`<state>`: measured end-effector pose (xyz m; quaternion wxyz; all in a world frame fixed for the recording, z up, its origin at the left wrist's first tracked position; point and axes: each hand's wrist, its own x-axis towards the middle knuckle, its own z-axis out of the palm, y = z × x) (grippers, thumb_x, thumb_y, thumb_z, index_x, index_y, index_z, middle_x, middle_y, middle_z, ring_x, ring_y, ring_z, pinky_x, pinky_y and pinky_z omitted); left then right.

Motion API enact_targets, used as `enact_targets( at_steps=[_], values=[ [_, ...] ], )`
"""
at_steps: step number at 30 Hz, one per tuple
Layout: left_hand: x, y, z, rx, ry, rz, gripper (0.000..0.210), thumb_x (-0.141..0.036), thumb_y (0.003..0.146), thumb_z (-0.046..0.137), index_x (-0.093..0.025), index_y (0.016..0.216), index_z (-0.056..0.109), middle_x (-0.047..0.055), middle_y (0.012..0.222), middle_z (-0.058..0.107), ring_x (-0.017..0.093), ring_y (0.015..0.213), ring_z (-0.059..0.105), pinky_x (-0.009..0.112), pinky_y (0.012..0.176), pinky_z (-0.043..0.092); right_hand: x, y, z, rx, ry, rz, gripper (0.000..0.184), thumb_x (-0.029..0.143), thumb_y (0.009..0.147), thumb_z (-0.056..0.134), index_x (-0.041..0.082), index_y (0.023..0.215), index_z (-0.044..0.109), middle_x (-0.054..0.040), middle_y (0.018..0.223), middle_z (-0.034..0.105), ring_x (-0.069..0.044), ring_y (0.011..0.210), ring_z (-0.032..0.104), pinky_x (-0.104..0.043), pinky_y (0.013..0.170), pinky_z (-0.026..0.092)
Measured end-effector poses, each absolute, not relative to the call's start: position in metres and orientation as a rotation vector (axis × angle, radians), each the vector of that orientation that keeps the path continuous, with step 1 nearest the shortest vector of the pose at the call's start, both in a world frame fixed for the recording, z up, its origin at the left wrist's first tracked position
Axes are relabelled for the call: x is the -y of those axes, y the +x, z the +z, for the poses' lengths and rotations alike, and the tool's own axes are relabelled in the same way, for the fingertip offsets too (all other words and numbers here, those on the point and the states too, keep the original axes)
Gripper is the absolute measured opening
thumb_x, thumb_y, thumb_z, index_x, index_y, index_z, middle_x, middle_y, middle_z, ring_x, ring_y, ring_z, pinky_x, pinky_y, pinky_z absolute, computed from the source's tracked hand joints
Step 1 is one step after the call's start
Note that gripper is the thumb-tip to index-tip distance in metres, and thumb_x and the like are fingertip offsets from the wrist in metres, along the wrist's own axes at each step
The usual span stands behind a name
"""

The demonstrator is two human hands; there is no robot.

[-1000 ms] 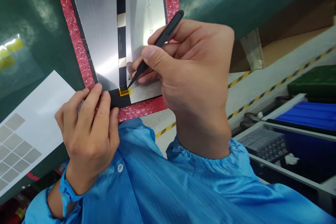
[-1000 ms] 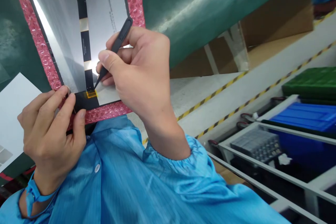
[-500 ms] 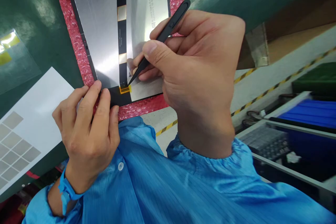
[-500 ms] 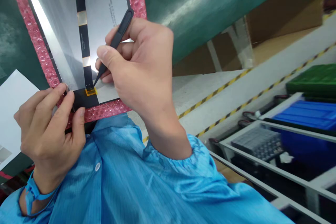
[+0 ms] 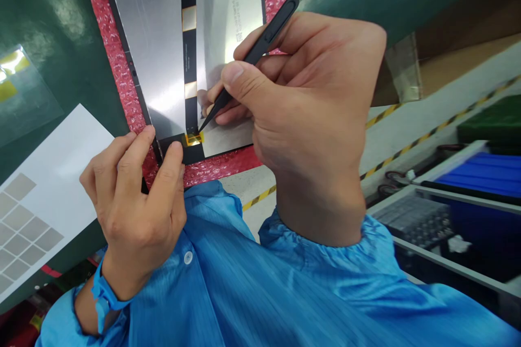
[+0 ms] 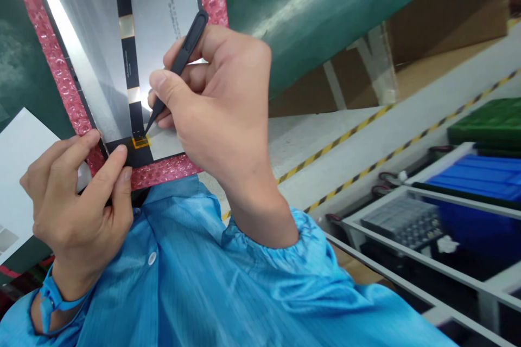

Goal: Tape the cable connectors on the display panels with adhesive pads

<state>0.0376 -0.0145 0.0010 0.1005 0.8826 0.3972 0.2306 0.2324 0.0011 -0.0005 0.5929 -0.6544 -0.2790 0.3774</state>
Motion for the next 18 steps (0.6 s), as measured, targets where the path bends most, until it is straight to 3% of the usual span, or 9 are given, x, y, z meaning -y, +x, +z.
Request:
enact_targets(
  at_steps=[9, 18],
  values=[
    [0.0152, 0.0390, 0.0035, -1.216, 2.592, 0.613, 0.035, -0.016, 0.098, 0.073, -0.021, 0.132, 0.078, 0.020, 0.141, 0.071, 0.042, 0.133, 0.065, 0.063, 0.108, 0.051, -0.0017, 0.2321, -0.0014, 0.653, -1.509, 0.865, 0.020, 0.011, 0.085, 0.078, 0.027, 0.079, 0.068, -0.0019, 0.069, 0.074, -0.021, 0.060, 0.074, -0.027, 0.042, 0.060],
    [0.0146, 0.0404, 0.0050, -1.211, 2.600, 0.563, 0.037, -0.017, 0.099, 0.071, -0.022, 0.135, 0.077, 0.022, 0.143, 0.069, 0.044, 0.131, 0.064, 0.066, 0.106, 0.049, -0.0026, 0.2303, 0.0042, 0.629, -1.576, 0.874, 0.024, 0.000, 0.090, 0.071, 0.022, 0.084, 0.063, 0.0032, 0.066, 0.072, -0.017, 0.060, 0.073, -0.023, 0.048, 0.058]
  ],
)
